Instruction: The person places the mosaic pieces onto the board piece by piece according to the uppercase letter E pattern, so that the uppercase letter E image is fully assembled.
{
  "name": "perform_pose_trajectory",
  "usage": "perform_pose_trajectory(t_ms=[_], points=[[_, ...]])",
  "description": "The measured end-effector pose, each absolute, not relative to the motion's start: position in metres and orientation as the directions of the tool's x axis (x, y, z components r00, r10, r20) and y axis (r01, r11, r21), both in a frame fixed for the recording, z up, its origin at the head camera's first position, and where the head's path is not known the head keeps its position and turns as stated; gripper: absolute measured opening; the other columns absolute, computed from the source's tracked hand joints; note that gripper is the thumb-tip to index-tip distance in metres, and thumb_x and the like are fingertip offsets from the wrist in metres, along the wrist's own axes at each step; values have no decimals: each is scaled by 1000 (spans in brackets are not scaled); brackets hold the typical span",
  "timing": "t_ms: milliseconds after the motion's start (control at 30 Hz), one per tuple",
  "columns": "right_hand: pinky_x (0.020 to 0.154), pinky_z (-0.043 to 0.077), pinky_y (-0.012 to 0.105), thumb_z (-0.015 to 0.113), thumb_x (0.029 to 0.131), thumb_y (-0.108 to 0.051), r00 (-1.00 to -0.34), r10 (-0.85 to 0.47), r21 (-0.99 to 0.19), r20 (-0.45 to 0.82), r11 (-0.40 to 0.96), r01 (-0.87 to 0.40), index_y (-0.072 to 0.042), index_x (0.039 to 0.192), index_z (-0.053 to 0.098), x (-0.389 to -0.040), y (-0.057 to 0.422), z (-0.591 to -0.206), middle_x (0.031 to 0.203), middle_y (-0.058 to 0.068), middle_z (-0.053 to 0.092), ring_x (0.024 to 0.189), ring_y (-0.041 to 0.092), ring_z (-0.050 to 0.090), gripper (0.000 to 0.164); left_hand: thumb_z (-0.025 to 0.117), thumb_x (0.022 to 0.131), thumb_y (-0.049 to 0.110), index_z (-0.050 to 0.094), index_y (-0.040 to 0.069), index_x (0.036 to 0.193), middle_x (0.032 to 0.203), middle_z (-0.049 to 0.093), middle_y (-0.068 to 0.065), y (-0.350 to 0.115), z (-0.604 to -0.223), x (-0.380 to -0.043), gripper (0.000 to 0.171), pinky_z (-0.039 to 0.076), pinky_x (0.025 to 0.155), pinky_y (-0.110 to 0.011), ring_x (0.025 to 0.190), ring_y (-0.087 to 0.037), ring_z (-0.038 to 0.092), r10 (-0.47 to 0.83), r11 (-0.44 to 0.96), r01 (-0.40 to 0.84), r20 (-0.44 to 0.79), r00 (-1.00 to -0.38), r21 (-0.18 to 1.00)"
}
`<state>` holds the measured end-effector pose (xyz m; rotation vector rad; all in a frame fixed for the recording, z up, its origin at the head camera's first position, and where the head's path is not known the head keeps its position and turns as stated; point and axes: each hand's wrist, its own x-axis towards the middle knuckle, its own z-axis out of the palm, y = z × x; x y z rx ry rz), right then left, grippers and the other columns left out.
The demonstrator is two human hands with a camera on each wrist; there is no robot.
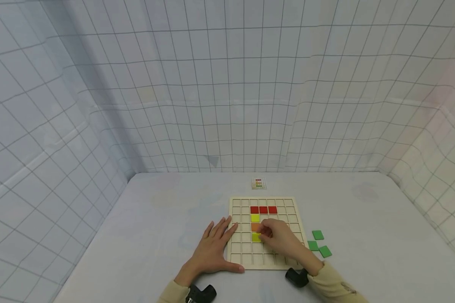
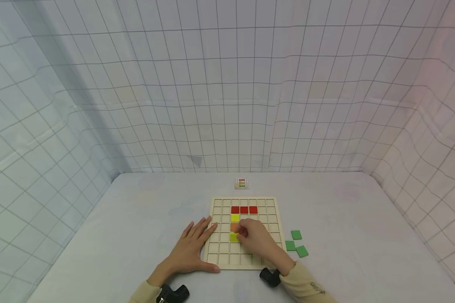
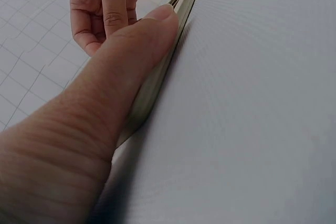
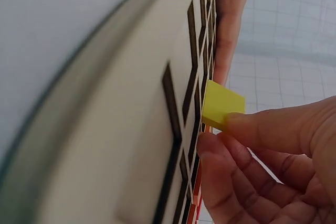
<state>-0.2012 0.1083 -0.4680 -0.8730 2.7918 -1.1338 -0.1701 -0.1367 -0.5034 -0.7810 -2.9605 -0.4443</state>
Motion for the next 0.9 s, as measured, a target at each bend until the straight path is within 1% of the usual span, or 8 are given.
perform_pose_trajectory(t_ms=[200, 333, 500, 633, 900], points=[[59, 46, 22, 72, 82, -3, -869, -460, -584, 181, 661, -471, -13, 84, 66, -201, 106, -468, 78, -9, 53, 69, 9, 48, 12, 50, 64, 88, 22, 20, 153, 158, 10, -2, -136, -503, -170, 117, 4, 113, -47, 143, -20, 5, 477, 831, 491, 118, -871, 262], [58, 44, 22, 72, 82, -4, -876, -450, -549, 175, 693, -466, -11, 86, 69, -198, 107, -466, 79, -9, 52, 67, 8, 47, 8, 51, 64, 88, 22, 19, 153, 158, 11, -2, -136, -503, -170, 117, 4, 113, -47, 143, -20, 5, 481, 827, 496, 123, -868, 264], [53, 41, 21, 73, 83, -10, -865, -468, -501, 180, 713, -490, -11, 86, 73, -195, 108, -465, 78, -10, 51, 64, 5, 46, 3, 51, 64, 88, 22, 19, 153, 158, 12, -3, -136, -503, -169, 117, 4, 113, -47, 143, -20, 6, 479, 828, 493, 121, -869, 268], [52, 41, 20, 73, 84, -13, -859, -482, -496, 173, 711, -499, -12, 87, 74, -193, 109, -466, 77, -11, 51, 64, 3, 46, 4, 50, 63, 88, 22, 20, 153, 158, 11, -2, -136, -504, -170, 117, 3, 113, -46, 143, -20, 5, 473, 831, 488, 121, -873, 267], [56, 42, 21, 72, 85, -12, -831, -526, -477, 181, 692, -542, -10, 95, 74, -189, 113, -467, 80, -11, 51, 68, 5, 45, 11, 50, 64, 88, 21, 19, 153, 158, 10, -3, -137, -503, -170, 116, 3, 113, -47, 143, -20, 5, 474, 829, 489, 121, -872, 271]])
